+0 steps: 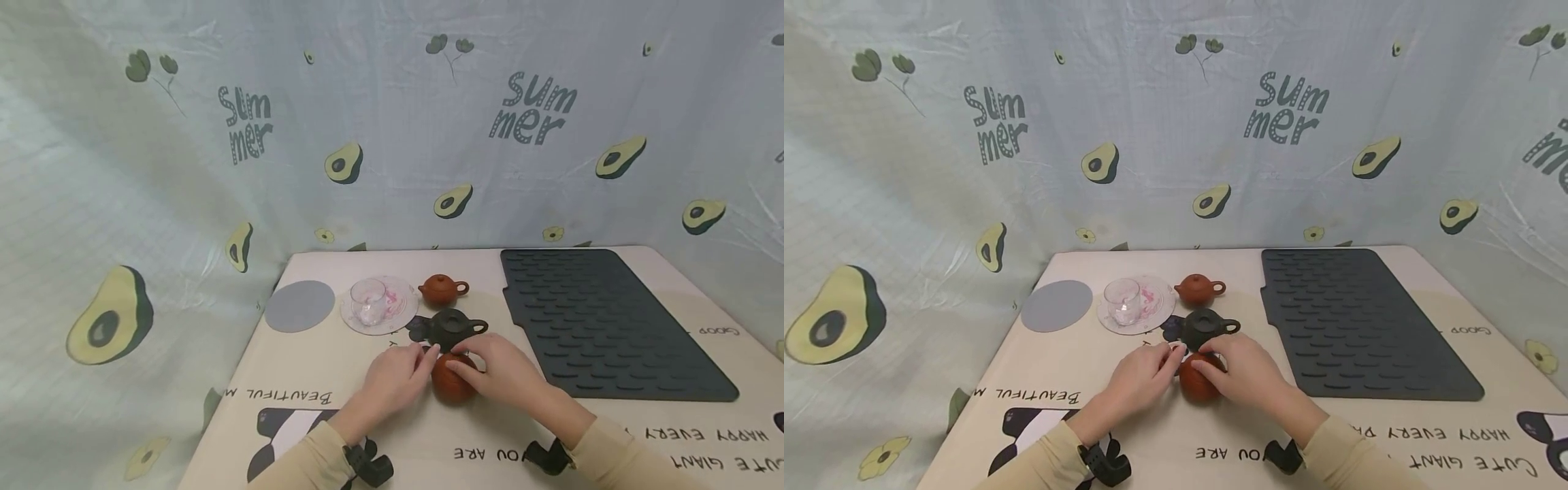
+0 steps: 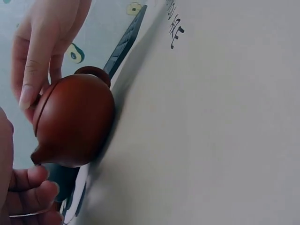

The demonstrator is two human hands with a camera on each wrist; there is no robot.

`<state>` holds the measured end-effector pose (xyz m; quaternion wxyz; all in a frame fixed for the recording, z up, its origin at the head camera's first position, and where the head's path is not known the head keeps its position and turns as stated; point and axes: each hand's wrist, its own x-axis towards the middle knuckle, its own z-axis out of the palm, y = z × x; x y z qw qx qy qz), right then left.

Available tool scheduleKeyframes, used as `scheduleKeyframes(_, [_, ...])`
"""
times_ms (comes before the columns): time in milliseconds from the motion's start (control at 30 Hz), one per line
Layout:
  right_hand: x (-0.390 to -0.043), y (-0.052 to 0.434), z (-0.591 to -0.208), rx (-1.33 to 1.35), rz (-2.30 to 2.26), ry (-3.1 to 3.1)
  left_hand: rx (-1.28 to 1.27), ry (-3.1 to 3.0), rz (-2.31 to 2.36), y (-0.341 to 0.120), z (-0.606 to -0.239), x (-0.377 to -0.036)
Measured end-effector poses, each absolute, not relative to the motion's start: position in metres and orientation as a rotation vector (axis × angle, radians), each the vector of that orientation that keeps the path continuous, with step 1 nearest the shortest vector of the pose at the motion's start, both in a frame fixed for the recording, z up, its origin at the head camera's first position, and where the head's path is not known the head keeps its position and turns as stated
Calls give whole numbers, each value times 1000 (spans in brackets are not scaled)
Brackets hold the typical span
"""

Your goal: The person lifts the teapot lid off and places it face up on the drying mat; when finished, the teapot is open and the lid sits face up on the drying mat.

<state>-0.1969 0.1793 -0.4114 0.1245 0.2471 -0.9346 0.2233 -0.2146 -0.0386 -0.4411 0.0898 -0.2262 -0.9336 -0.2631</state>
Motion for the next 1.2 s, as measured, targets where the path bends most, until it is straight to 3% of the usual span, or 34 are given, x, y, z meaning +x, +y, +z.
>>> scheduleKeyframes(333, [-199, 183, -421, 775, 766, -2621, -769, -2649, -975, -42, -466, -220])
scheduleKeyframes(800, [-197, 190, -427, 685, 946, -2593, -766, -2614, -1235, -40, -473, -218])
scheduleKeyframes(1200, [-201, 198, -408, 463, 1510, -2606, -734, -2605, -1294, -40, -471, -219])
